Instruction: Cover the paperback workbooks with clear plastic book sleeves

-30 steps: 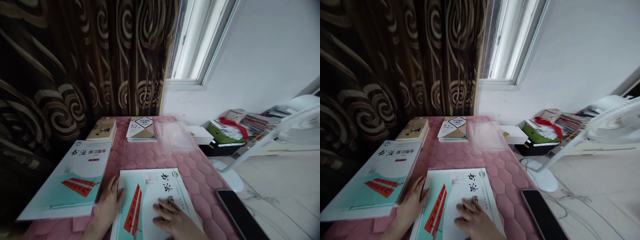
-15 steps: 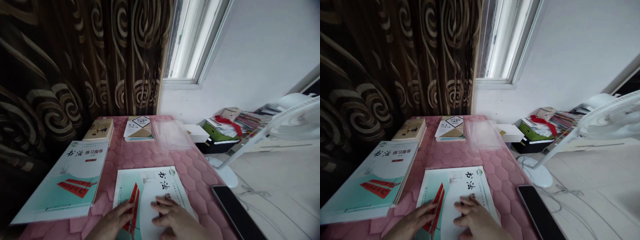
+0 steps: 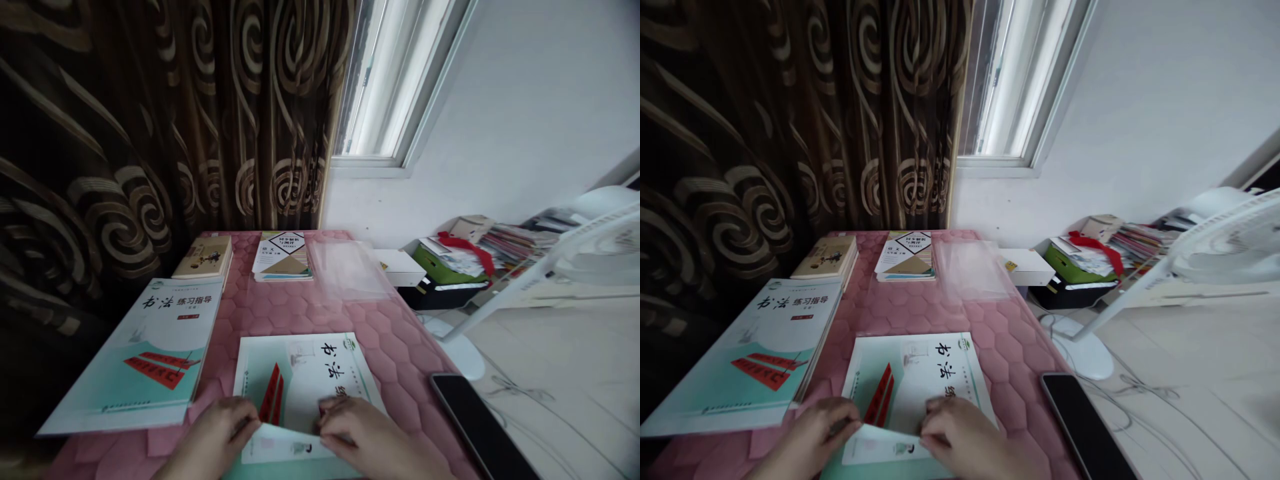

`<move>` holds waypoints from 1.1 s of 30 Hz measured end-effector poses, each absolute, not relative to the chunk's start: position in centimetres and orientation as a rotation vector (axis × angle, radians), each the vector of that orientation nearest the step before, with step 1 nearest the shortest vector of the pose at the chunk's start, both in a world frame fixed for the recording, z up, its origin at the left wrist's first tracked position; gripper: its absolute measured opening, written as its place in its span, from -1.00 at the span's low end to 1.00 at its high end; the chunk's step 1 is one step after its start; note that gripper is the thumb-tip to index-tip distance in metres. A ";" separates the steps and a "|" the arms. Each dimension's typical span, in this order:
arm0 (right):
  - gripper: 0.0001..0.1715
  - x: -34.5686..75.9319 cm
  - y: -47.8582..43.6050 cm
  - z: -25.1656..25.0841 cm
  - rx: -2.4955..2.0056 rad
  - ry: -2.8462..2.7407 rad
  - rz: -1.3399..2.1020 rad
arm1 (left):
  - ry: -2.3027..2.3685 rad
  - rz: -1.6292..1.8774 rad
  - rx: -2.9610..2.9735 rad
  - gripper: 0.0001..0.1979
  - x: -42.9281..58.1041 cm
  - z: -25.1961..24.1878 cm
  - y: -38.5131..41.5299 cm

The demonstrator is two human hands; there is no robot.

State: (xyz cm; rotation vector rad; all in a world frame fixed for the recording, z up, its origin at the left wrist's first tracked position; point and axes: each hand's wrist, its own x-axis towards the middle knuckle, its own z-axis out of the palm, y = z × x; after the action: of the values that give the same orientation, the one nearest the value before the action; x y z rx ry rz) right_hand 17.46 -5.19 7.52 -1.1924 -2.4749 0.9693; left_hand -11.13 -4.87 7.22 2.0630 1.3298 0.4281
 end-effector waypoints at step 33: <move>-0.33 8.7 6.3 4.6 -1.476 -2.537 0.384 | 2.151 0.831 1.319 -0.66 -7.7 4.0 20.9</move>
State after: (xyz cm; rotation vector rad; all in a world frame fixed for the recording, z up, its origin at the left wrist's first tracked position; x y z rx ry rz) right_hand 8.74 6.34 4.59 -1.4758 -2.5368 0.3842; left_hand -7.69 20.89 4.01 1.3195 2.1511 0.8305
